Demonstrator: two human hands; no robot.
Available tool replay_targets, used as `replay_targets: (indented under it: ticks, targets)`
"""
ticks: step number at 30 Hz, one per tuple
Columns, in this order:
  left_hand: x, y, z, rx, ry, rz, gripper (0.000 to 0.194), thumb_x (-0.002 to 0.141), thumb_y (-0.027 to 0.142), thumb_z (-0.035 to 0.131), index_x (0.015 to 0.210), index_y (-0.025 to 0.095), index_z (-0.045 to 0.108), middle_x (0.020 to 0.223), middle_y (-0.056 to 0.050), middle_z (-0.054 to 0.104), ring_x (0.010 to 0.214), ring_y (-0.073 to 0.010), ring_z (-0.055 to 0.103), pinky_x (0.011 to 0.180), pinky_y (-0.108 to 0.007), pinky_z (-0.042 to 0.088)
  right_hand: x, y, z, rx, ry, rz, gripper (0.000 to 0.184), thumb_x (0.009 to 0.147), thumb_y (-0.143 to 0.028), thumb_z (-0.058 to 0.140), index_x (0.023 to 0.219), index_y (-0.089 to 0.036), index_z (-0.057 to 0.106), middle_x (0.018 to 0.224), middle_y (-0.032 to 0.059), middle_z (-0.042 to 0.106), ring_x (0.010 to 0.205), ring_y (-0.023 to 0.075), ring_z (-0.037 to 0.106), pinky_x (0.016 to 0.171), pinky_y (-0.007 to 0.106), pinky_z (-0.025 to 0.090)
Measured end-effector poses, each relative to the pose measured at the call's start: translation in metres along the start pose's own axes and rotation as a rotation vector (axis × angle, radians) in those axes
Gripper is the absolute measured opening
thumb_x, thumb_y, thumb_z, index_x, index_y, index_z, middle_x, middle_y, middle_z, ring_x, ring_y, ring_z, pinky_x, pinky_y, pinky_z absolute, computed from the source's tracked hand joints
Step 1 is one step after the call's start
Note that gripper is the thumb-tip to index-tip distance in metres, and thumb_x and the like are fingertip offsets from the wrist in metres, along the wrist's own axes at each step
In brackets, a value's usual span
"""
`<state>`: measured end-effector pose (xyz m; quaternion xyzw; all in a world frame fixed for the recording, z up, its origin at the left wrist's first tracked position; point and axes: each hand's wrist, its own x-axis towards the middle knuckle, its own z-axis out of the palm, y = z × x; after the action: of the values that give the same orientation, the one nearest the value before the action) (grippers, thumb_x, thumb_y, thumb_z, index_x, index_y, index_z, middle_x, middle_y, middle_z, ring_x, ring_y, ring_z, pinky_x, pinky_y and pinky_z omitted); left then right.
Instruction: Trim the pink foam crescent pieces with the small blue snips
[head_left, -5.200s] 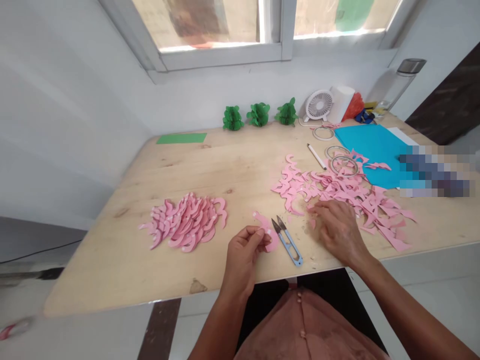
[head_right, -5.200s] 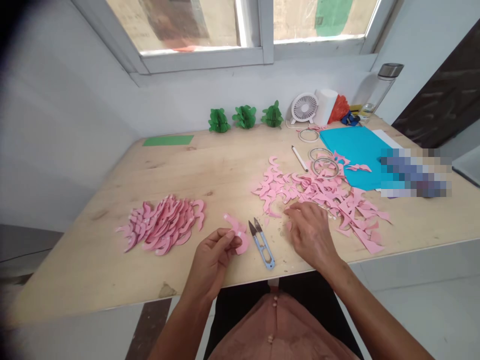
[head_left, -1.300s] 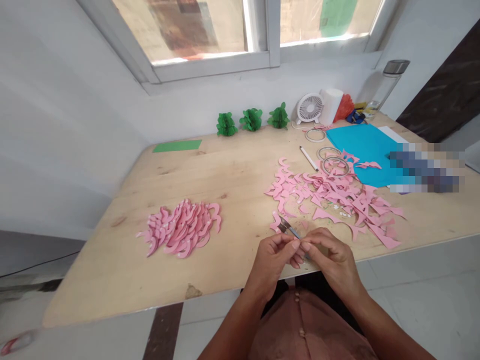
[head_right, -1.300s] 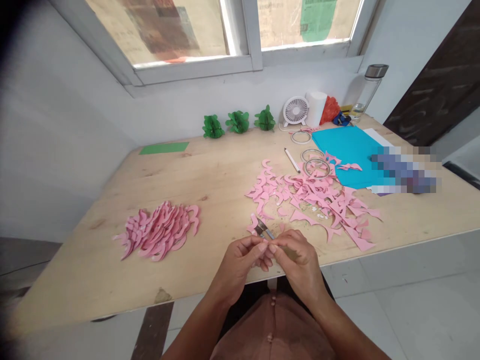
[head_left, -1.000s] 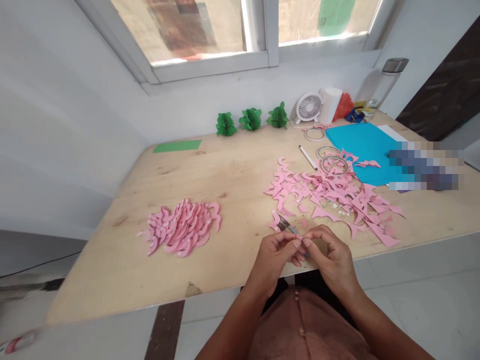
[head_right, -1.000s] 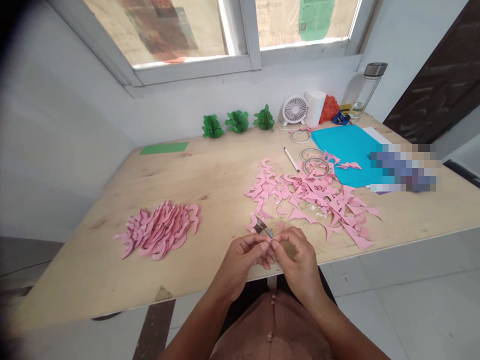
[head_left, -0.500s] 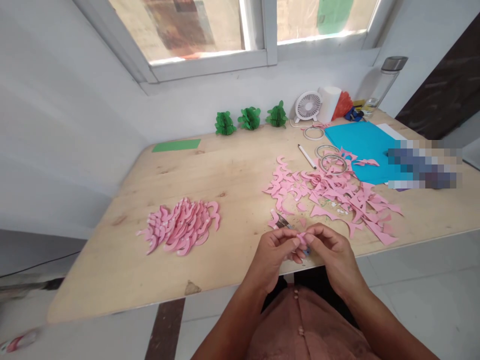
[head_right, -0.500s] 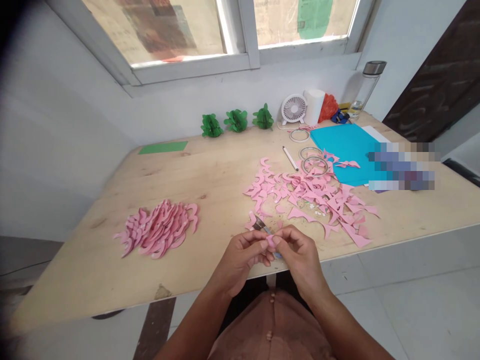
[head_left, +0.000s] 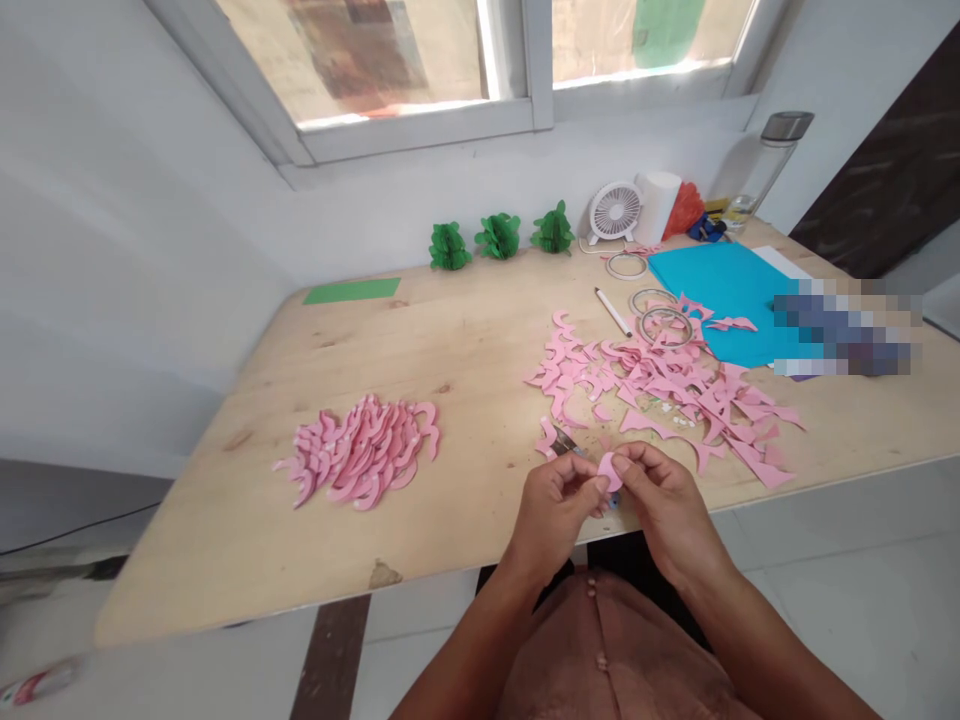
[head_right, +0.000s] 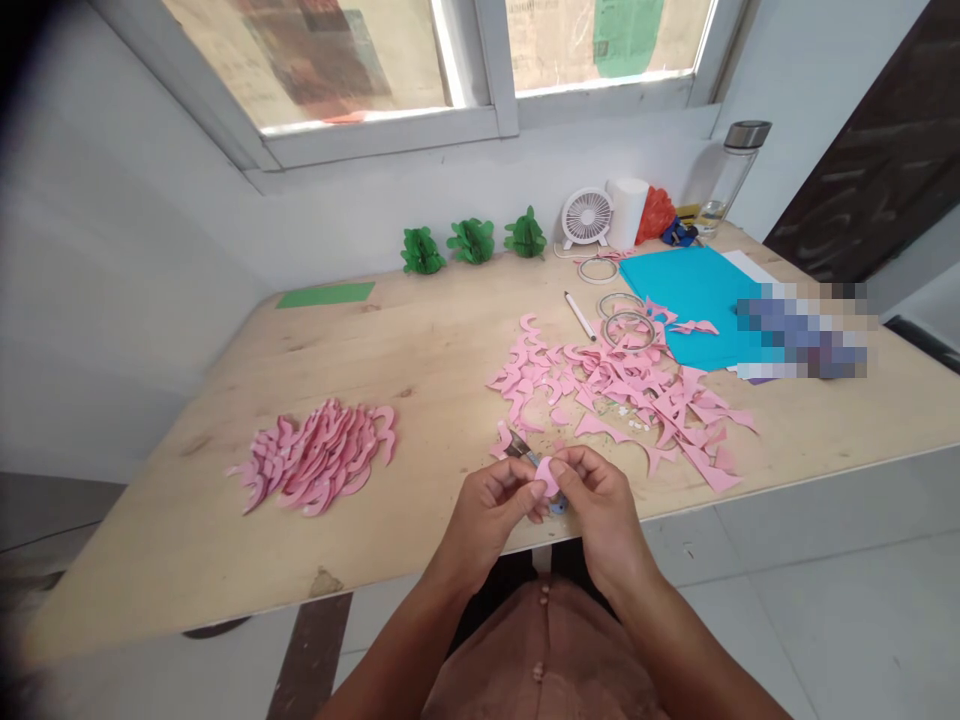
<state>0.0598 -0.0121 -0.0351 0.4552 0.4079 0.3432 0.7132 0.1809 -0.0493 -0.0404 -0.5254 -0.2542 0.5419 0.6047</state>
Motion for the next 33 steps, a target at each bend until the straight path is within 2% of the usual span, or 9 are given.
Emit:
replay_targets:
  ticks: [5,12,18,23,26,29,32,33]
  targets:
    - [-0.002,0.0,-0.002,-0.048,-0.064,-0.026,0.021,0.07,0.033,0.07,0.067,0.014,0.063,0.057,-0.001,0.06,0.055,-0.012,0.054,0.057,-0.025,0.047,-0.001,-0.007,0.001,0.075,-0.069,0.077,0.024,0.071,-0.038,0.073,0.073,-0.02,0.058,0.059,-0.0025,0.054,0.053,0.0131,0.05,0.054,0.028,0.045]
    - [-0.003,0.002,0.002,-0.091,0.008,-0.018,0.024,0.069,0.036,0.072,0.066,0.014,0.062,0.061,-0.002,0.061,0.054,-0.0111,0.053,0.055,-0.024,0.046,0.001,-0.008,-0.003,-0.144,-0.067,-0.05,0.023,0.076,-0.042,0.067,0.074,-0.02,0.06,0.063,-0.0001,0.057,0.059,0.0143,0.053,0.057,0.027,0.046]
    - [-0.002,0.004,0.002,-0.104,-0.099,0.021,0.023,0.072,0.034,0.071,0.065,0.014,0.061,0.06,-0.001,0.06,0.057,-0.0117,0.053,0.059,-0.024,0.045,0.0,-0.011,-0.01,-0.102,-0.057,-0.012,0.025,0.074,-0.042,0.07,0.072,-0.02,0.06,0.064,-0.0009,0.059,0.06,0.0134,0.053,0.059,0.026,0.046]
    - [0.0,0.002,0.005,-0.078,0.001,0.004,0.024,0.072,0.036,0.07,0.064,0.015,0.06,0.058,0.0,0.058,0.053,-0.0105,0.051,0.056,-0.023,0.042,0.0,-0.014,-0.012,-0.23,-0.114,-0.055,0.022,0.078,-0.043,0.066,0.079,-0.021,0.065,0.071,0.0011,0.064,0.067,0.0164,0.057,0.066,0.029,0.047]
    - [0.002,0.001,0.005,-0.023,0.001,0.01,0.025,0.074,0.038,0.068,0.066,0.015,0.06,0.056,0.0,0.058,0.052,-0.011,0.05,0.056,-0.023,0.042,0.001,-0.013,-0.014,-0.248,-0.096,-0.063,0.024,0.077,-0.043,0.066,0.073,-0.02,0.064,0.067,0.0009,0.062,0.066,0.0165,0.057,0.065,0.029,0.046]
    - [0.01,0.005,-0.004,0.197,0.011,0.139,0.021,0.08,0.036,0.061,0.073,0.016,0.062,0.062,-0.002,0.061,0.058,-0.0135,0.055,0.058,-0.024,0.044,0.005,-0.011,-0.019,-0.235,0.019,-0.087,0.023,0.074,-0.042,0.069,0.072,-0.02,0.063,0.067,0.0003,0.061,0.065,0.0155,0.054,0.061,0.027,0.044]
    - [0.028,0.01,-0.015,0.72,0.107,0.392,0.012,0.084,0.025,0.055,0.087,0.018,0.064,0.078,-0.004,0.066,0.068,-0.0153,0.058,0.066,-0.026,0.045,0.008,-0.011,-0.026,-0.249,0.125,-0.122,0.021,0.072,-0.04,0.071,0.072,-0.02,0.063,0.069,-0.0008,0.06,0.066,0.0145,0.053,0.059,0.025,0.041]
    - [0.035,0.012,-0.018,0.906,0.09,0.455,0.012,0.085,0.021,0.053,0.088,0.018,0.064,0.081,-0.004,0.066,0.071,-0.016,0.059,0.067,-0.027,0.045,0.008,-0.011,-0.028,-0.263,0.14,-0.13,0.021,0.073,-0.039,0.071,0.071,-0.02,0.062,0.068,-0.0011,0.059,0.066,0.0143,0.052,0.059,0.025,0.04]
